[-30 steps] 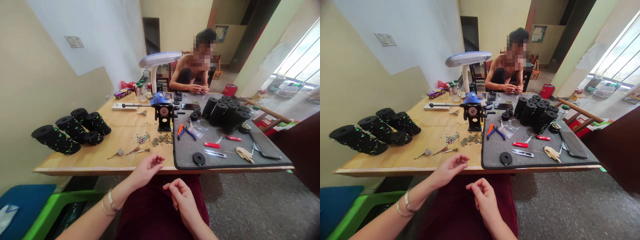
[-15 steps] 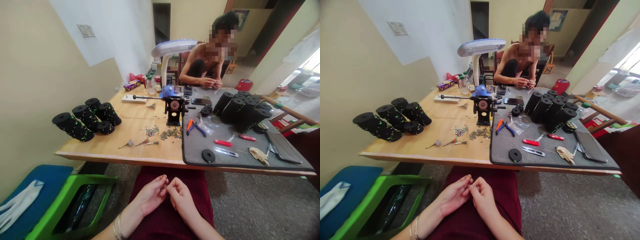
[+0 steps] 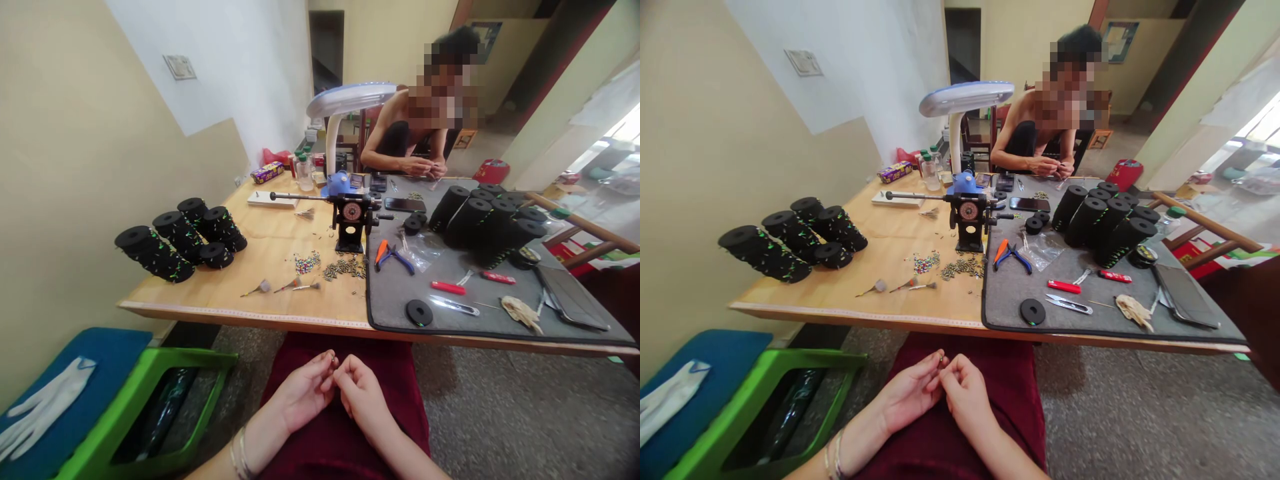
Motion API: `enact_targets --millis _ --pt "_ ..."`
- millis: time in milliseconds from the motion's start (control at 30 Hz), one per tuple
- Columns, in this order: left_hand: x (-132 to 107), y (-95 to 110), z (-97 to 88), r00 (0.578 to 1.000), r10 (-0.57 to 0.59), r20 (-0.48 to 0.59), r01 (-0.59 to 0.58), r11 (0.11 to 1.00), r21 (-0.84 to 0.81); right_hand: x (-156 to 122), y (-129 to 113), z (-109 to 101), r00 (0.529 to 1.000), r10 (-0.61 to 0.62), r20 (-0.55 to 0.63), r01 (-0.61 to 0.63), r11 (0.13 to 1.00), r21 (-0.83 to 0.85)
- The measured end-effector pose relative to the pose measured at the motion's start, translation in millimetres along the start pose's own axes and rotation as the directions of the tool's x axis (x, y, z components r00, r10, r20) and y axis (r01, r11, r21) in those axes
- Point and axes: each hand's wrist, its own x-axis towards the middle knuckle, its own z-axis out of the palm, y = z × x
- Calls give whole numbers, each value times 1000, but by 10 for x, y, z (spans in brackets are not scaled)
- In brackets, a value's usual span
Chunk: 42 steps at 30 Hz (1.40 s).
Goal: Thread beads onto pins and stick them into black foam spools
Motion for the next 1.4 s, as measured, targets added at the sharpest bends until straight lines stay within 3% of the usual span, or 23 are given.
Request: enact_targets --millis 1400 --pt "24 -18 -31 1000 6 -2 -6 1000 11 7 -14 15 1000 21 -18 -21 1000 -10"
